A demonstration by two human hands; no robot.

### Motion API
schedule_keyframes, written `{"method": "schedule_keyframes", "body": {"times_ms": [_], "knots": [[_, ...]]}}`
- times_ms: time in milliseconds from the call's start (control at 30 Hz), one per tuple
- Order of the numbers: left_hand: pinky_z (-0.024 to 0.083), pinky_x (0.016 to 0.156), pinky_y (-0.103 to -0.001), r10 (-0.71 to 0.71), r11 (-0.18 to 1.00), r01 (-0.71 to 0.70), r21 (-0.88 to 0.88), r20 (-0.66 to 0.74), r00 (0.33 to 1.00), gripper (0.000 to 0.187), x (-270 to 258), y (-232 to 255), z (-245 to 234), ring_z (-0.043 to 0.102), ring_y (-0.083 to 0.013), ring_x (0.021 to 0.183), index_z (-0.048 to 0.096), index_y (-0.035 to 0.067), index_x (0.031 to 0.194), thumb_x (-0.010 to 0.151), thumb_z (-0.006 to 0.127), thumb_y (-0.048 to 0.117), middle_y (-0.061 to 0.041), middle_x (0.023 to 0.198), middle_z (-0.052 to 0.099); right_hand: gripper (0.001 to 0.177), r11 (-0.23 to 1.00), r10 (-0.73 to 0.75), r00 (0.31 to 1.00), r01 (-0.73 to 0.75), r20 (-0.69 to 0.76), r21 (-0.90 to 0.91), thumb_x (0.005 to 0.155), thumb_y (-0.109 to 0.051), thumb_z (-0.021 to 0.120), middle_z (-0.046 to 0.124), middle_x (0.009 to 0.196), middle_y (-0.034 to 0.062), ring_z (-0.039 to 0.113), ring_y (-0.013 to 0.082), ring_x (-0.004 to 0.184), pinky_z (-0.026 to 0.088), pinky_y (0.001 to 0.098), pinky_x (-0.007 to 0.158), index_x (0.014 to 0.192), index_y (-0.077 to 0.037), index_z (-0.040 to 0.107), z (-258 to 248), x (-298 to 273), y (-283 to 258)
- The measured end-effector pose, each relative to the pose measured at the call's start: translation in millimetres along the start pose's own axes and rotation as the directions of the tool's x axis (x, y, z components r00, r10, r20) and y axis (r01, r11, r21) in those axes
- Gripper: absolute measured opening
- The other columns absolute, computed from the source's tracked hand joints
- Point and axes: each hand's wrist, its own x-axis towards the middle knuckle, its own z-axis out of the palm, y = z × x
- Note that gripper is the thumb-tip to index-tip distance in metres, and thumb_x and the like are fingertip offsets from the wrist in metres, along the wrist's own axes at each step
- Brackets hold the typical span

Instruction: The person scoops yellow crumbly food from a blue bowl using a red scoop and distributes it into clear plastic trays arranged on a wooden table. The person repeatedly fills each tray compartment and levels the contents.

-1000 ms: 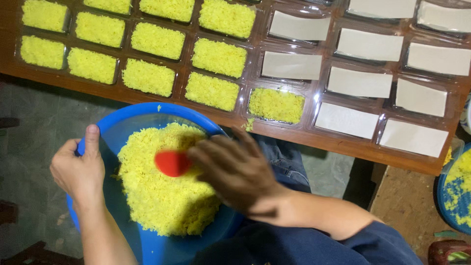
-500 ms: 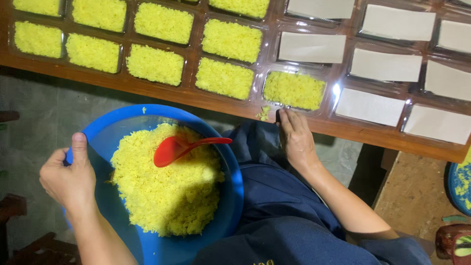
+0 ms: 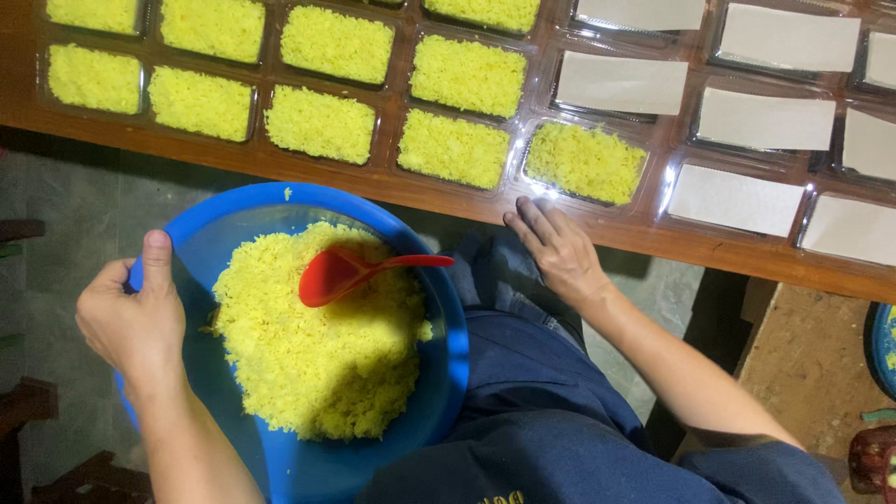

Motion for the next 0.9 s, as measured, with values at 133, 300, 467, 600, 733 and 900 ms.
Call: {"method": "schedule_keyframes", "body": {"times_ms": [133,300,467,600,733,900], "knots": [[0.050,0.071,-0.045,0.024,1.000,-0.024,0.006,-0.009,1.000,0.058,8.0,2.2,2.6,0.064,-0.0295,0.071,0.077,-0.001,0.097,0.099,0.074,0.057,-0.016,0.077,0.066,0.051,0.977,-0.201,0.979,0.202,0.011,-0.064,0.079,-0.004,0.062,0.064,0.133,0.0181,0.063,0.0319,0.121,0.057,0.0381,0.098,0.130,0.005,0.066,-0.1,-3.9,17.4],[0.049,0.071,-0.046,-0.017,1.000,0.017,0.003,0.019,1.000,0.061,12.6,2.7,4.7,0.063,-0.0312,0.070,0.077,-0.001,0.094,0.102,0.074,0.060,-0.017,0.075,0.065,0.044,0.955,-0.284,0.959,0.284,0.008,-0.091,0.081,-0.005,0.063,0.068,0.128,0.0169,0.066,0.0287,0.115,0.058,0.0348,0.090,0.123,0.006,0.070,-6.6,-8.4,26.6],[0.049,0.071,-0.047,0.040,0.999,-0.040,0.033,0.000,0.999,0.056,15.5,0.2,3.8,0.063,-0.0318,0.071,0.078,0.000,0.097,0.096,0.070,0.055,-0.017,0.073,0.065,0.043,0.989,-0.143,0.987,0.145,-0.073,0.022,0.078,-0.002,0.066,0.069,0.124,0.0186,0.068,0.0316,0.109,0.059,0.0387,0.091,0.120,0.005,0.070,-27.7,-10.6,14.3],[0.050,0.070,-0.046,0.019,1.000,-0.019,0.023,-0.005,1.000,0.056,16.1,8.3,7.3,0.065,-0.0315,0.070,0.079,0.001,0.098,0.098,0.073,0.057,-0.016,0.077,0.066,0.035,0.988,0.128,0.955,-0.100,-0.269,0.115,0.089,0.006,0.073,0.071,0.119,0.0139,0.071,0.0300,0.109,0.060,0.0391,0.096,0.122,-0.004,0.070,-50.3,-10.5,25.7],[0.050,0.072,-0.047,0.035,0.999,-0.035,-0.010,0.009,0.999,0.059,17.6,28.6,9.9,0.066,-0.0330,0.073,0.078,0.000,0.097,0.101,0.075,0.059,-0.017,0.079,0.067,0.046,0.948,0.310,0.932,-0.286,-0.190,0.142,0.082,0.015,0.064,0.073,0.127,0.0165,0.072,0.0319,0.112,0.060,0.0372,0.095,0.124,-0.003,0.072,-63.8,-5.5,54.2],[0.051,0.075,-0.049,0.081,0.997,-0.081,-0.012,0.000,0.997,0.057,17.8,53.0,9.4,0.067,-0.0371,0.078,0.078,0.000,0.099,0.102,0.076,0.057,-0.019,0.084,0.069,0.029,0.933,0.355,0.906,-0.329,-0.230,0.143,0.088,0.006,0.074,0.075,0.117,0.0163,0.072,0.0296,0.102,0.061,0.0376,0.084,0.116,-0.004,0.075,-66.2,-6.1,64.6]]}}
